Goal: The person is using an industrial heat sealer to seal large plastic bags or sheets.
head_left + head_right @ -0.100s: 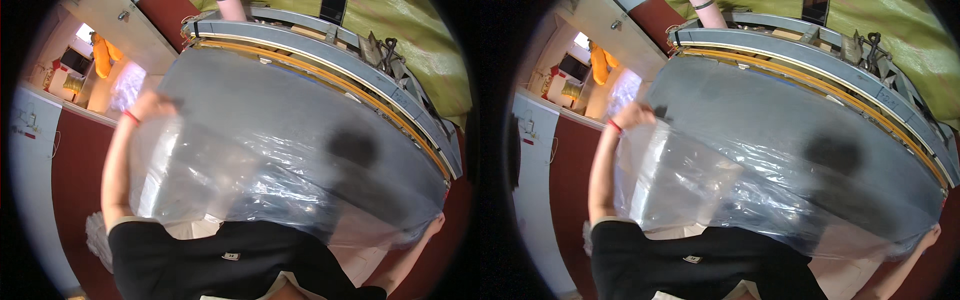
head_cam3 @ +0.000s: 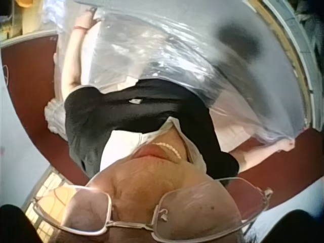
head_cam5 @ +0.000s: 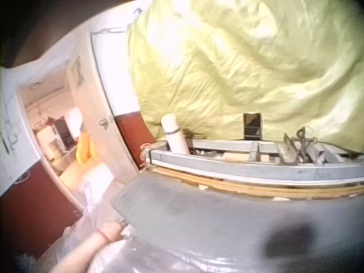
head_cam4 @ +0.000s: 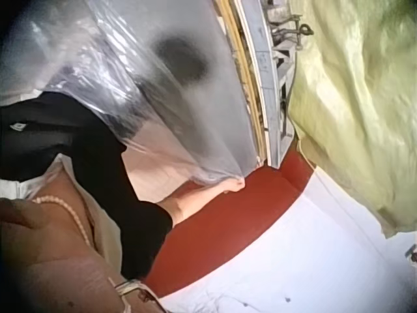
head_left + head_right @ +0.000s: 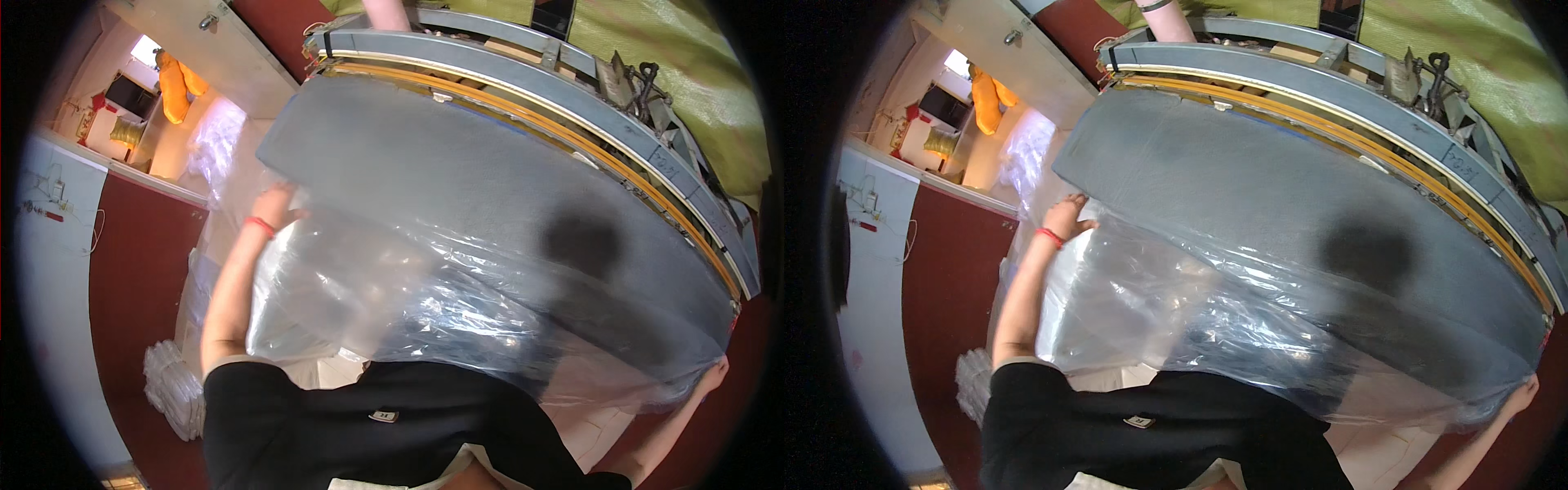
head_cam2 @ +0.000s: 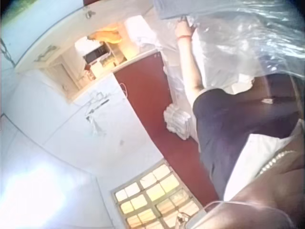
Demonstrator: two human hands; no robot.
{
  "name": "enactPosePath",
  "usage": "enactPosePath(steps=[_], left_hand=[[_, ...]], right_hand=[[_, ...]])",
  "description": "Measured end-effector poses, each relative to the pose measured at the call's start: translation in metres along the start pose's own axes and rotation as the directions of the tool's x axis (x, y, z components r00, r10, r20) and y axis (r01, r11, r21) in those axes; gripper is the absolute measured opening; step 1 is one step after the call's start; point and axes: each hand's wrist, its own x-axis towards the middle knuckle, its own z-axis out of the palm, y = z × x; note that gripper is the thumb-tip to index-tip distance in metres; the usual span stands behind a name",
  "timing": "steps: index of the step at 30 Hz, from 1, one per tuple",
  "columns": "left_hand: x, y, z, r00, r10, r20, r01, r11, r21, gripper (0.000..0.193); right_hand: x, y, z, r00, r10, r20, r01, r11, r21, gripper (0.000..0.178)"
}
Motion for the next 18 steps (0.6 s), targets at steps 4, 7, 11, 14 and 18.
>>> enactPosePath(steps=[4,7,11,14,18], left_hand=[[0.014,0.01,0.078,0.877,-0.173,-0.449,0.106,0.98,-0.17,0.069],[0.026,0.018,0.095,0.9,-0.399,-0.174,0.353,0.903,-0.245,0.054],[0.035,-0.033,0.104,0.969,-0.247,-0.026,0.247,0.969,0.002,0.023],[0.039,-0.069,0.074,0.915,-0.4,-0.05,0.403,0.913,0.063,0.022],[0.042,-0.073,0.06,0.994,-0.107,0.008,0.105,0.958,-0.267,0.035]], right_hand=[[0.006,0.008,0.009,0.999,0.039,-0.007,-0.039,0.995,-0.086,0.034],[0.01,0.012,0.009,1.0,-0.014,-0.016,0.012,0.992,-0.122,0.035],[0.001,0.004,0.013,0.999,0.05,-0.02,-0.051,0.997,-0.066,0.036],[-0.002,0.002,0.01,1.0,0.018,0.0,-0.018,1.0,-0.019,0.036],[-0.005,0.003,0.014,1.0,0.003,0.002,-0.003,0.998,-0.056,0.035]])
